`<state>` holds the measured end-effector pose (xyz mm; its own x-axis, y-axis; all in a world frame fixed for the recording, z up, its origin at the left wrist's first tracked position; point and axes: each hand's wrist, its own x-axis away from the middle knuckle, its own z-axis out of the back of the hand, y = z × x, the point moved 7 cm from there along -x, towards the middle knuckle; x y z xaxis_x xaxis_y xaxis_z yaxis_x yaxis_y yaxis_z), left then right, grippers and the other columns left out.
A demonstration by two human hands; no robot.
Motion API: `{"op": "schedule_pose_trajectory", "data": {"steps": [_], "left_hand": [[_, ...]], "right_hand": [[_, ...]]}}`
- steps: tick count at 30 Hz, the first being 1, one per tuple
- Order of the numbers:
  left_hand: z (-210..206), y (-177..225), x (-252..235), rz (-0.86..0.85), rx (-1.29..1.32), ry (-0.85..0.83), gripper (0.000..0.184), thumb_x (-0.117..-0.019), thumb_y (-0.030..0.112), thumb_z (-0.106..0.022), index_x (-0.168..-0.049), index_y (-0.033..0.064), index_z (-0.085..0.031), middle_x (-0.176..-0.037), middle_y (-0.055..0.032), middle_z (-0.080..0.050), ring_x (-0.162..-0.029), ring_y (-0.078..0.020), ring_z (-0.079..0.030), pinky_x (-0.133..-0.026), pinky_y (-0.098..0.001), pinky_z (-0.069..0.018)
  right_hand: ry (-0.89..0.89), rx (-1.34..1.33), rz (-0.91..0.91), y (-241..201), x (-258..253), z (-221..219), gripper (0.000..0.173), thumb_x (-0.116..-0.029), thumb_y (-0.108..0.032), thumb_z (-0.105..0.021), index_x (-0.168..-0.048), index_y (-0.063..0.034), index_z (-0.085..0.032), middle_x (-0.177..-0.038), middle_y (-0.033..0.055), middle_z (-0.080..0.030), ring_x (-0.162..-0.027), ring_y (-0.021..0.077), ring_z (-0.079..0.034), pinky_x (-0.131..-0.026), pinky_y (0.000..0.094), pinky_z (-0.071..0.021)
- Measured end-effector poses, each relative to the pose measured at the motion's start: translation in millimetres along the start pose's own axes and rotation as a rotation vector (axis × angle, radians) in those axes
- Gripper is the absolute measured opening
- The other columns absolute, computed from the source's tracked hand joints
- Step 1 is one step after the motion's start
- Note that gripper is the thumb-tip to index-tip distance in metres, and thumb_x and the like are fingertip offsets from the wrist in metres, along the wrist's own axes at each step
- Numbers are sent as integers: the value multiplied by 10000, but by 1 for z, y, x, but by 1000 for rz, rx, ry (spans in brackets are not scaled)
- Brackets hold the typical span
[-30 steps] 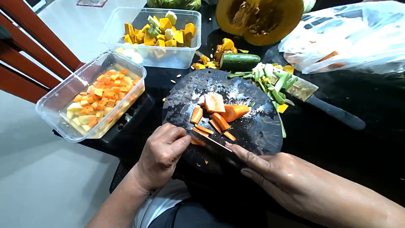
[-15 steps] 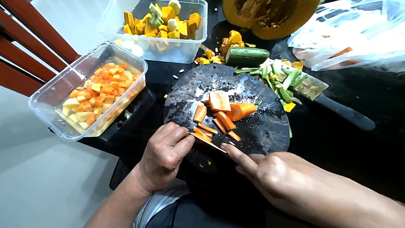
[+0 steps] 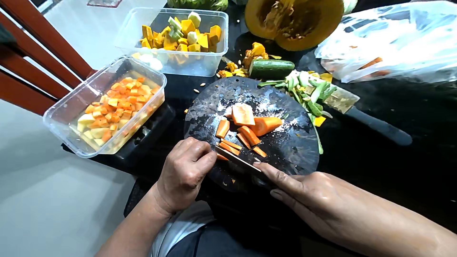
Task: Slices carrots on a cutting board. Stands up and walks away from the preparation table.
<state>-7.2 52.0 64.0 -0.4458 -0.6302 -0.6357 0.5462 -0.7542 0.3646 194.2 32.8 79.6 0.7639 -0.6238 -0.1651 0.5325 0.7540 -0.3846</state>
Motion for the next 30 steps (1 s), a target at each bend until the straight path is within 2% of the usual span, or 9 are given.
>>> {"op": "schedule_pose_trajectory", "data": {"steps": [4, 9, 16, 21, 23, 27, 30], "left_hand": [[0, 1, 0, -15, -21, 3, 162, -952, 10, -600, -925, 20, -759, -911, -111, -694, -917, -216, -649, -851, -330, -517], [-1, 1, 2, -8, 7, 35, 155, -958, 3, -598, -918, 2, -747, -911, -121, -690, -917, -214, -645, -855, -324, -515], [-1, -2, 2, 25, 9, 6, 158, -979, 45, -609, -929, 18, -757, -927, -108, -700, -930, -191, -647, -851, -309, -515], [-5, -3, -9, 102, -26, -81, 174, -990, 135, -619, -900, 52, -743, -984, -99, -668, -957, -188, -633, -852, -289, -526], [-13, -1, -19, 111, -18, -107, 156, -972, 130, -632, -881, 53, -733, -1016, -101, -690, -994, -199, -656, -885, -302, -543], [-36, 10, -40, 56, -2, -141, 132, -959, 87, -633, -878, 31, -721, -937, -107, -683, -925, -221, -670, -833, -315, -558], [-49, 16, -49, 22, 77, -168, 117, -956, 88, -645, -920, 22, -735, -960, -112, -708, -941, -227, -687, -853, -336, -562]], "right_hand": [[-30, 13, -1, -1, -3, 0, 465, -1035, -231, -411, -1398, 6, -577, -527, -26, -445, -421, 141, -464, -385, 300, -373], [-59, 23, 24, -3, -8, -3, 474, -1022, -206, -417, -1388, 54, -572, -512, -26, -425, -404, 147, -447, -371, 305, -359], [-45, 35, -7, -5, -12, -11, 489, -976, -170, -472, -1399, 56, -567, -493, -30, -421, -393, 173, -468, -367, 336, -384], [-53, -56, -101, 10, 9, -3, 480, -1015, -235, -438, -1424, -24, -573, -508, -32, -428, -417, 149, -474, -384, 324, -391], [-10, -11, -135, 18, 17, 1, 482, -1007, -245, -432, -1415, -40, -586, -507, -27, -439, -413, 157, -482, -380, 336, -396], [58, 74, -161, 27, 32, 12, 476, -996, -266, -428, -1390, -77, -619, -505, -23, -463, -406, 172, -490, -373, 363, -398], [115, 186, -141, 26, 42, 22, 498, -952, -244, -429, -1365, -71, -648, -565, 12, -549, -420, 200, -523, -371, 377, -401]]}}
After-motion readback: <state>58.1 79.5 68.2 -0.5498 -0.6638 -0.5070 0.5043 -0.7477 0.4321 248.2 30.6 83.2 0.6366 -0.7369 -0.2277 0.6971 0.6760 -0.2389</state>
